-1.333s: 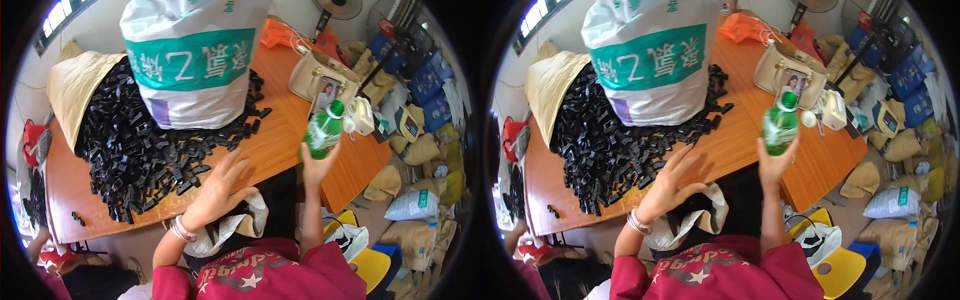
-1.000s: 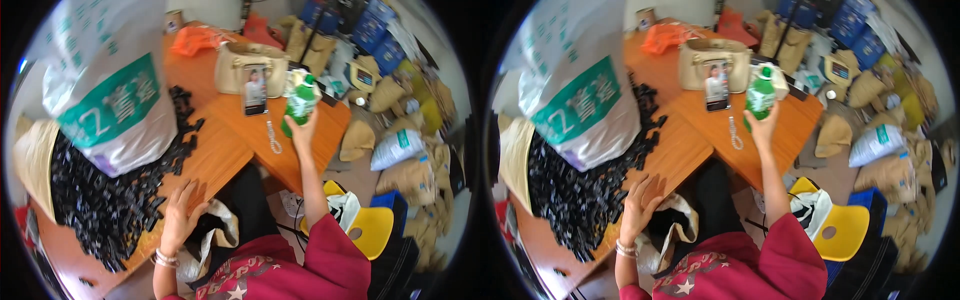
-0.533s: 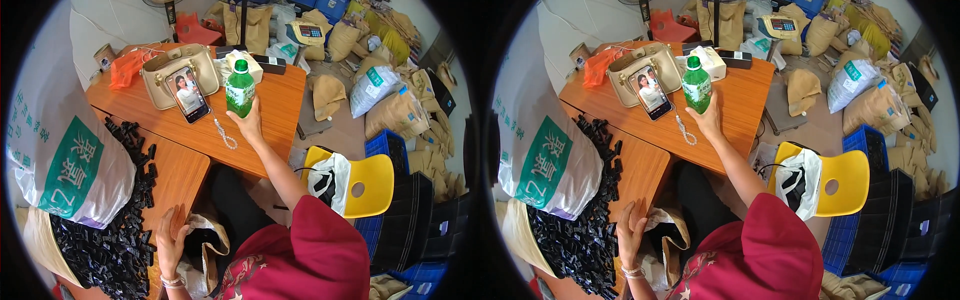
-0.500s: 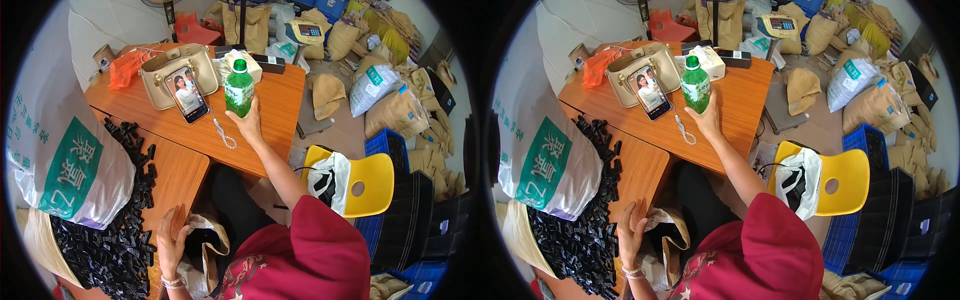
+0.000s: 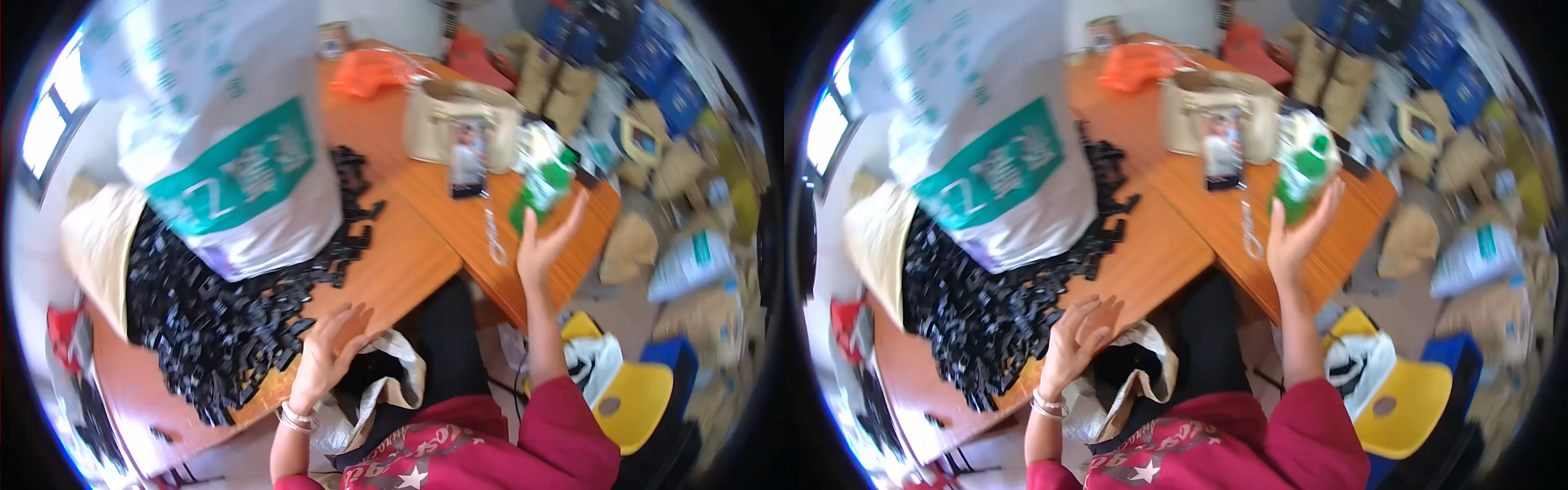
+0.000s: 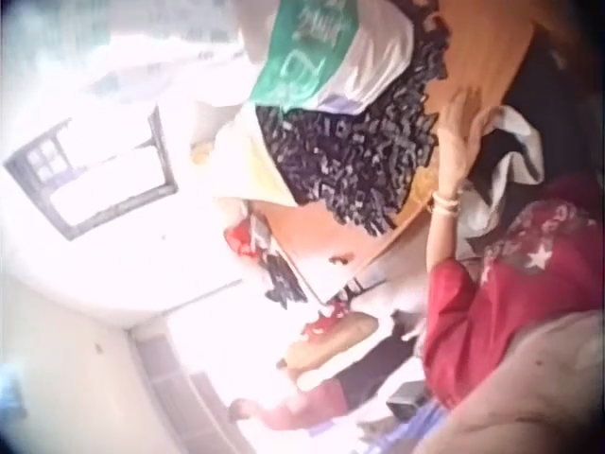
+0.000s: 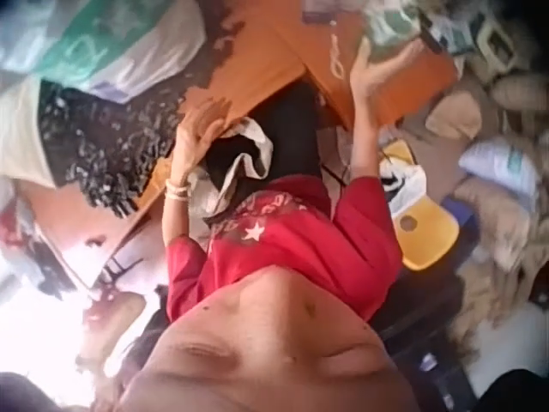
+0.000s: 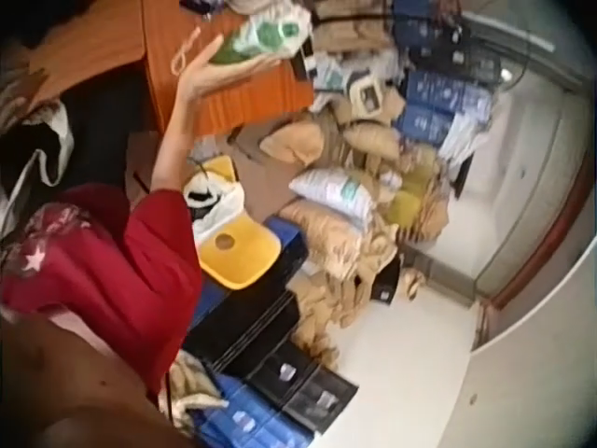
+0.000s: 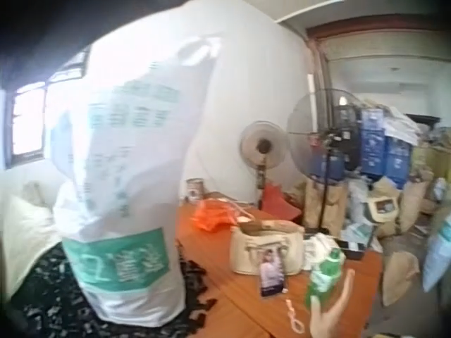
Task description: The worker is manually assembling small black plastic components at a workshop table.
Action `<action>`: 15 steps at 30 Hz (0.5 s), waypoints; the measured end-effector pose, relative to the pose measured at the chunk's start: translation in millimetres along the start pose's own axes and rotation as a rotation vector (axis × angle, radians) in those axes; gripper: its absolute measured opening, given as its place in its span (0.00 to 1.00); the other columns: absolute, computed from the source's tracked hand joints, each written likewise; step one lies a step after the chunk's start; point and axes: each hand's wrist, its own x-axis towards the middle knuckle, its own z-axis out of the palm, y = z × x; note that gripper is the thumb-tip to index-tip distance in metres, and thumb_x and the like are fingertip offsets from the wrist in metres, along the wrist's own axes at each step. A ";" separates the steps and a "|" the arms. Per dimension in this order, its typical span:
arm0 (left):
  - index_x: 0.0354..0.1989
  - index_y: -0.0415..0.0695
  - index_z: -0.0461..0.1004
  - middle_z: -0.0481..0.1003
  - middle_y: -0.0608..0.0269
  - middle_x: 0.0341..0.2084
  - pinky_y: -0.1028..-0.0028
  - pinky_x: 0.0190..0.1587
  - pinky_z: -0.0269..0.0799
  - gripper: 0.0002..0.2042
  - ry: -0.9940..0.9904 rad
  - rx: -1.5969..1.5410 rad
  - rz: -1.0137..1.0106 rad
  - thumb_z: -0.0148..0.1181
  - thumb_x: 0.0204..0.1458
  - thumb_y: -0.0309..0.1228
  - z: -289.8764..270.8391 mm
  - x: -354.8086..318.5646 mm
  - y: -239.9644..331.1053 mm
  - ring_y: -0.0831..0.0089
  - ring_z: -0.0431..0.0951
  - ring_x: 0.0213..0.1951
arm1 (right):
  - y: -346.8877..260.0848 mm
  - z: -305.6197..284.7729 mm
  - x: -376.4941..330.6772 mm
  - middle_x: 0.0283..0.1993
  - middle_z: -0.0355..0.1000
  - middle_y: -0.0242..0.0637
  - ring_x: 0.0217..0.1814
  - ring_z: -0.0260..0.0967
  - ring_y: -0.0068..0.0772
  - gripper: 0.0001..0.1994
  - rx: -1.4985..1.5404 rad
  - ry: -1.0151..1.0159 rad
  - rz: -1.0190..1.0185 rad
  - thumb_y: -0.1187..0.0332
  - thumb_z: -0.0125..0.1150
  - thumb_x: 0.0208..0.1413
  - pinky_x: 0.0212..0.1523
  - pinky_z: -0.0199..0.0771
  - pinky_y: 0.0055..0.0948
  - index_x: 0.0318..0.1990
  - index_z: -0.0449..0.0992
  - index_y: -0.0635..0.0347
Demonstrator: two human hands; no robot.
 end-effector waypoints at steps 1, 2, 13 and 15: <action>0.51 0.38 0.71 0.73 0.47 0.49 0.62 0.53 0.69 0.20 0.076 0.028 0.014 0.64 0.48 0.24 -10.4 -2.4 -9.0 0.51 0.74 0.51 | -20.2 8.0 0.4 0.72 0.45 0.56 0.74 0.42 0.56 0.36 0.104 -0.055 -0.112 0.73 0.61 0.55 0.71 0.44 0.47 0.67 0.48 0.70; 0.50 0.37 0.71 0.74 0.48 0.48 0.62 0.53 0.69 0.20 0.217 0.066 0.012 0.64 0.47 0.22 -23.2 1.2 -14.5 0.51 0.74 0.50 | -37.5 24.7 2.6 0.71 0.47 0.56 0.73 0.45 0.56 0.34 0.248 -0.207 -0.110 0.73 0.60 0.55 0.70 0.47 0.46 0.67 0.50 0.70; 0.64 0.33 0.51 0.53 0.37 0.63 0.53 0.66 0.49 0.53 0.939 0.484 0.127 0.74 0.35 0.52 -165.1 125.2 -3.5 0.47 0.52 0.66 | -130.1 238.1 -15.9 0.73 0.45 0.44 0.72 0.49 0.37 0.39 1.090 -0.874 0.578 0.45 0.45 0.64 0.67 0.52 0.35 0.72 0.39 0.59; 0.64 0.33 0.55 0.59 0.36 0.60 0.47 0.65 0.46 0.57 0.915 0.789 0.053 0.67 0.32 0.66 -171.8 139.7 -10.1 0.47 0.55 0.65 | -214.1 214.1 16.1 0.73 0.46 0.39 0.72 0.48 0.35 0.38 1.181 -0.852 0.588 0.46 0.45 0.64 0.67 0.51 0.33 0.72 0.42 0.59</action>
